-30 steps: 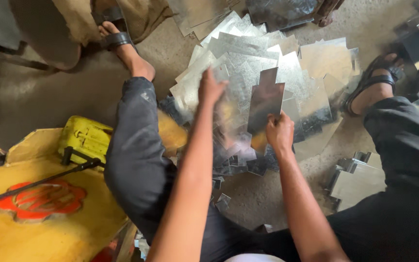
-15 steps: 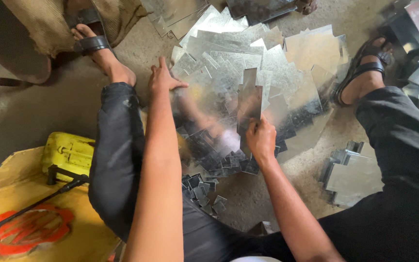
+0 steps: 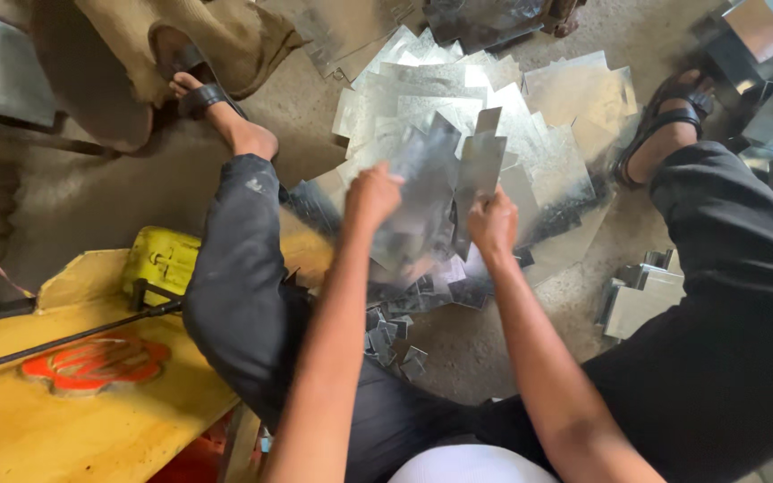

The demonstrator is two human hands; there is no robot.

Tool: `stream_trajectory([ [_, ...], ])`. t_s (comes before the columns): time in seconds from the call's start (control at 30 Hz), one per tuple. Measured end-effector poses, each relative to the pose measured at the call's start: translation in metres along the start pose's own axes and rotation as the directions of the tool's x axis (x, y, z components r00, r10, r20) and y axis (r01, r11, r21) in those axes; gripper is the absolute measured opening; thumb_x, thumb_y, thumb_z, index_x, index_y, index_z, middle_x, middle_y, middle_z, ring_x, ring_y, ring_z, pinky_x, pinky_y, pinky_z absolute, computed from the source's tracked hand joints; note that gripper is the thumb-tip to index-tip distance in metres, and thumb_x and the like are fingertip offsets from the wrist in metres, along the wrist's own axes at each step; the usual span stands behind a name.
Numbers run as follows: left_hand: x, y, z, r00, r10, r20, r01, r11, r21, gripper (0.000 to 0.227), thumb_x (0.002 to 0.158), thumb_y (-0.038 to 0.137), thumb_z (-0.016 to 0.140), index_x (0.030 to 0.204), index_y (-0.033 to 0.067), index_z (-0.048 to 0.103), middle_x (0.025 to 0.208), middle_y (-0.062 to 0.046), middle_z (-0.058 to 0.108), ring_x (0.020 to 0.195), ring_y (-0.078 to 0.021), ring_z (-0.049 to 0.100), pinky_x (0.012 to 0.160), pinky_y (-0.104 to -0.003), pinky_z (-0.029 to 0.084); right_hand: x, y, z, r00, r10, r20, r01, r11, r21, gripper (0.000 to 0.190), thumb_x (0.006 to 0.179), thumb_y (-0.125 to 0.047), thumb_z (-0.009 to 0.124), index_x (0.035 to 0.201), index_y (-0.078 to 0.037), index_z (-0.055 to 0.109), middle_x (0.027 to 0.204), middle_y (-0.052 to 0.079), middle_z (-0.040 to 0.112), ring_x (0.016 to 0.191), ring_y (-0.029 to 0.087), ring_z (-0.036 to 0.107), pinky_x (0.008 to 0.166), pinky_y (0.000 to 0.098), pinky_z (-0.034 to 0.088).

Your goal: The person sits on the floor and sorts through a pile of flat metal sheets. They pick up individual sheets, inspect them, and place them into a separate stack. The person occasionally moves the stack of sorted sheets to a different location on the floor.

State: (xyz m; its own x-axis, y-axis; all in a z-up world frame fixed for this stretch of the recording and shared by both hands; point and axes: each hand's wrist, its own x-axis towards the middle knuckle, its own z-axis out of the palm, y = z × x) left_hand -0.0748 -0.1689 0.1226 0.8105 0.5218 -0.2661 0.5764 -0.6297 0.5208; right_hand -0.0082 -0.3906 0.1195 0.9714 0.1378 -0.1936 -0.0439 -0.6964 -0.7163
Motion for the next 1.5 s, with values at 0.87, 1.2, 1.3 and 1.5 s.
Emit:
stream_trajectory([
  [0.87, -0.072, 0.114, 0.098, 0.864, -0.020, -0.503, -0.157, 0.938, -0.308, 0.033, 0.097, 0.023, 0.063, 0.124, 0.0054, 0.053, 0.109, -0.021, 0.069, 0.099, -0.0432, 0.068, 0.079, -0.051, 0.054, -0.006, 0.009, -0.017, 0.991, -0.116, 0.061, 0.091, 0.944, 0.316, 0.040, 0.101, -0.037, 0.062, 0.123, -0.004, 0.068, 0.101, 0.017, 0.075, 0.092, 0.026, 0.072, 0.085, 0.0380, 0.055],
  [1.2, -0.069, 0.112, 0.113, 0.894, -0.074, -0.442, -0.216, 0.793, -0.569, 0.054, 0.085, 0.020, 0.072, 0.128, -0.0001, 0.047, 0.122, -0.022, 0.053, 0.114, -0.0392, 0.057, 0.099, -0.049, 0.047, 0.009, 0.015, -0.023, 0.973, -0.142, 0.182, 0.049, 0.897, 0.440, 0.058, 0.084, -0.036, 0.084, 0.127, -0.002, 0.067, 0.113, 0.011, 0.074, 0.103, 0.017, 0.069, 0.093, 0.0311, 0.054],
  [1.3, -0.067, 0.108, 0.118, 0.883, -0.019, -0.469, -0.281, 0.778, -0.562, 0.059, 0.082, 0.016, 0.075, 0.130, -0.0010, 0.045, 0.125, -0.023, 0.050, 0.122, -0.0404, 0.051, 0.105, -0.050, 0.043, 0.014, 0.015, -0.022, 0.971, -0.167, 0.172, 0.069, 0.880, 0.470, 0.059, 0.081, -0.032, 0.087, 0.125, 0.001, 0.065, 0.116, 0.013, 0.073, 0.107, 0.019, 0.068, 0.094, 0.0319, 0.054],
  [1.5, -0.073, 0.091, 0.122, 0.941, -0.042, -0.335, -0.263, 0.528, -0.807, 0.064, 0.077, 0.006, 0.062, 0.138, -0.0010, 0.042, 0.133, -0.018, 0.043, 0.127, -0.0324, 0.047, 0.112, -0.046, 0.039, 0.008, 0.010, -0.024, 0.973, -0.115, 0.199, -0.008, 0.850, 0.527, 0.060, 0.081, -0.030, 0.085, 0.128, 0.000, 0.064, 0.113, 0.011, 0.072, 0.102, 0.018, 0.069, 0.089, 0.0310, 0.056],
])
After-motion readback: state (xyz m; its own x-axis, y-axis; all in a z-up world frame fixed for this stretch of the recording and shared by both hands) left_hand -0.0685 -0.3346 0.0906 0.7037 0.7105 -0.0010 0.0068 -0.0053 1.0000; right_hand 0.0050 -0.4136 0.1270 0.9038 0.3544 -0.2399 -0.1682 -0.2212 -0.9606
